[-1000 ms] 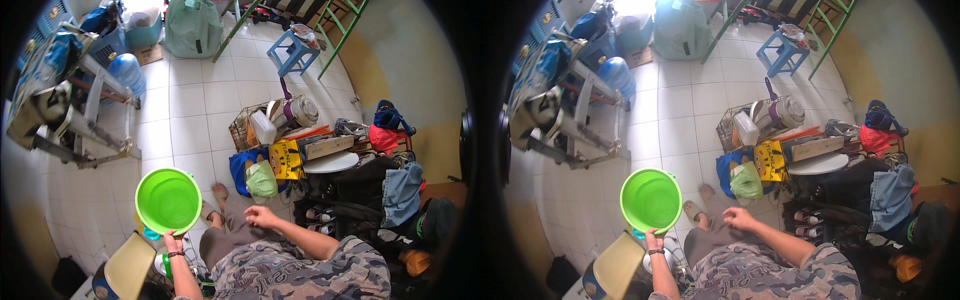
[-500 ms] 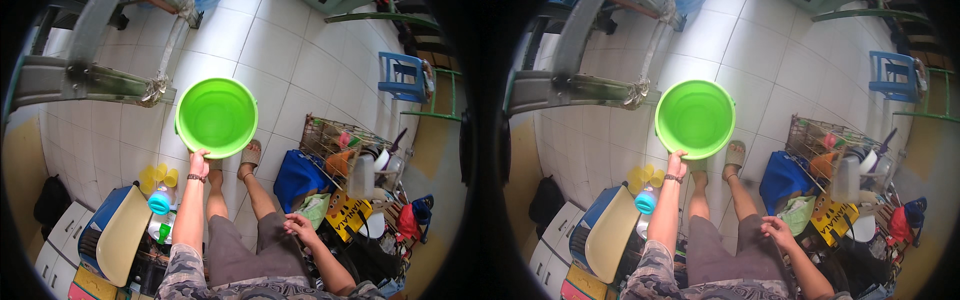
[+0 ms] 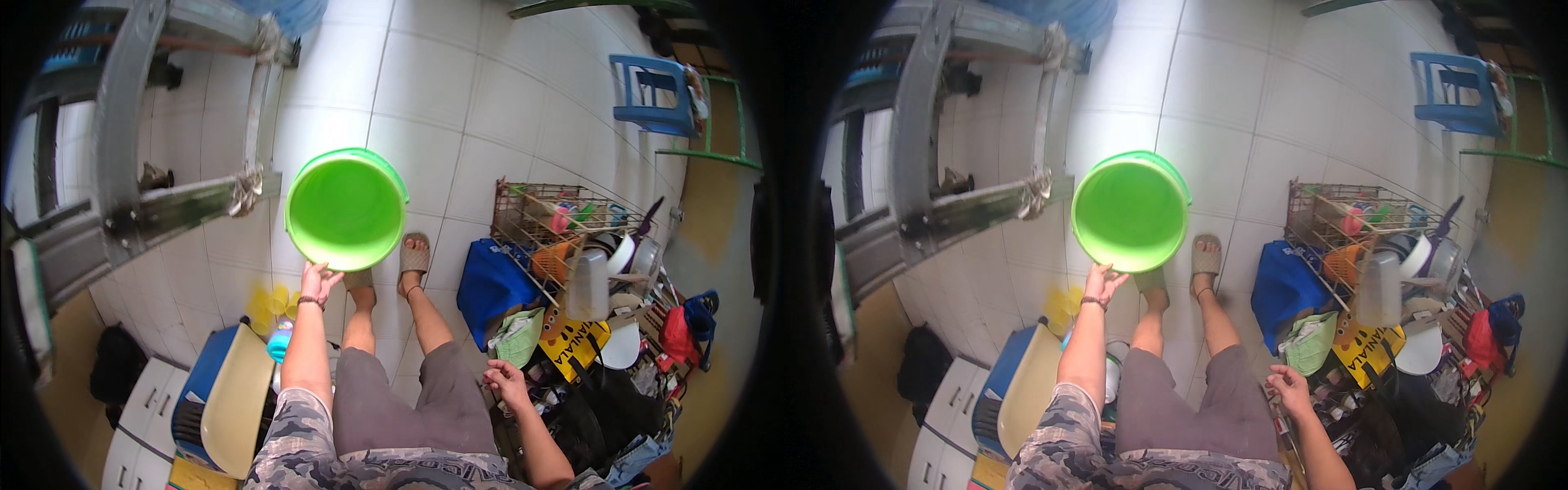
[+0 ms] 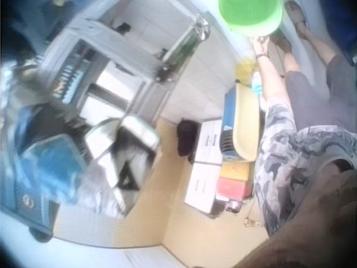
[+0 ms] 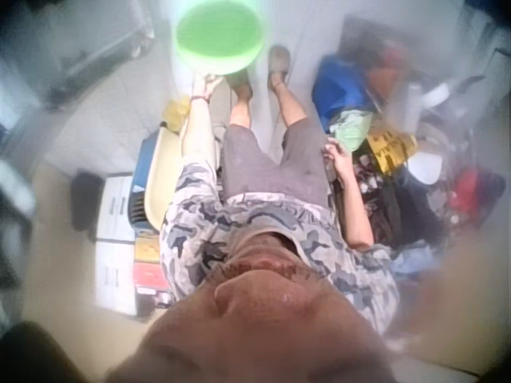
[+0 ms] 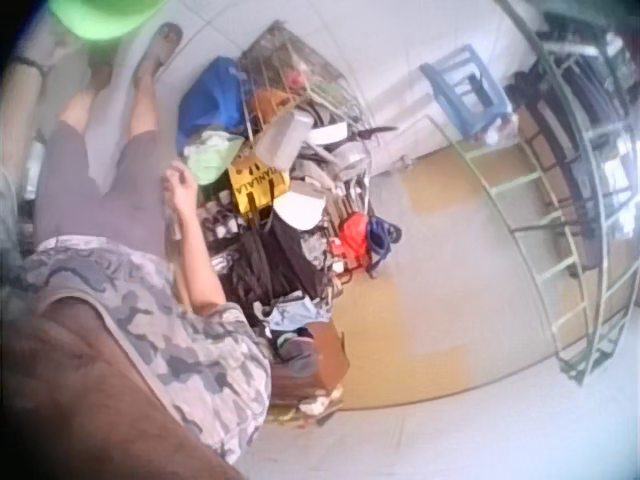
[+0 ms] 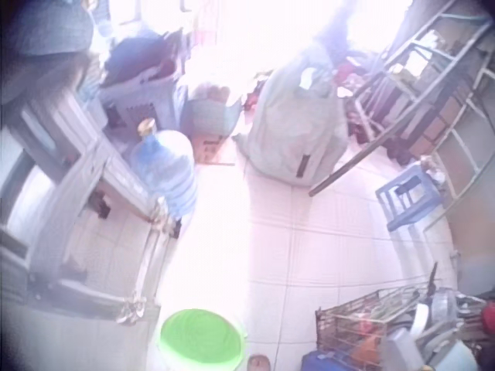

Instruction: The person retrieves a green bucket and fills it with water from a large container. They then carry the bucket to a balcony area, pour some water into a paint can, and stir the paint with a wooden stick.

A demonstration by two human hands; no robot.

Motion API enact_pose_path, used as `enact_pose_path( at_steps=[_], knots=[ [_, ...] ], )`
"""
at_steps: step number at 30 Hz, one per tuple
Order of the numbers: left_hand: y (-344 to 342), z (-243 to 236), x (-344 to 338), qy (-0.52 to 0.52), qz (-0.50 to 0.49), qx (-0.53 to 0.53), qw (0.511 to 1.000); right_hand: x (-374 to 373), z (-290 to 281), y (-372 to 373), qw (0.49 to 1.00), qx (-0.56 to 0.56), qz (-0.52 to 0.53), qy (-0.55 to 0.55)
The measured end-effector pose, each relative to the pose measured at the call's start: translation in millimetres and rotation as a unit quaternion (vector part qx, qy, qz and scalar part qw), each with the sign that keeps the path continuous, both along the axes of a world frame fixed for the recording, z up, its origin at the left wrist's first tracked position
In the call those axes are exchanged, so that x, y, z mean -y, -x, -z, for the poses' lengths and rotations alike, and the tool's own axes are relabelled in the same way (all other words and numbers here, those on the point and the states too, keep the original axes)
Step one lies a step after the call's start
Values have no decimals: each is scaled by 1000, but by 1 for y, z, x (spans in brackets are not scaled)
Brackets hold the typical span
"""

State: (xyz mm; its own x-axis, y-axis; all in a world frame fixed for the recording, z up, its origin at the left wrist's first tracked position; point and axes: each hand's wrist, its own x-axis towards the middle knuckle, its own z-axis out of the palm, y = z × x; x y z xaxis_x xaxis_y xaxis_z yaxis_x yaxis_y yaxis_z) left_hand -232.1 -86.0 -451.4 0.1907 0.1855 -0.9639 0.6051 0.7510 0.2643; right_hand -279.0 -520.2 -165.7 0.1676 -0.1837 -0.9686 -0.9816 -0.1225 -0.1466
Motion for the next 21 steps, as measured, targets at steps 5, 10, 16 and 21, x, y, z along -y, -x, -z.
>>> enact_pose_path(
  at_steps=[5, 10, 16, 21],
  knots=[
    [26, -73, -22, -74, 334, -117, 932, 26, -52, -37, 994, 103, 7, 35],
    [-16, -205, 10, -88, 557, -68, 823, 67, -97, -100, 978, 195, -68, 40],
    [-184, -322, 133, -105, 713, 5, 693, 135, -138, -255, 944, 325, -23, 41],
    [-334, -223, 142, -196, 758, 154, 603, 201, -165, -358, 894, 432, 49, 105]
  ],
)
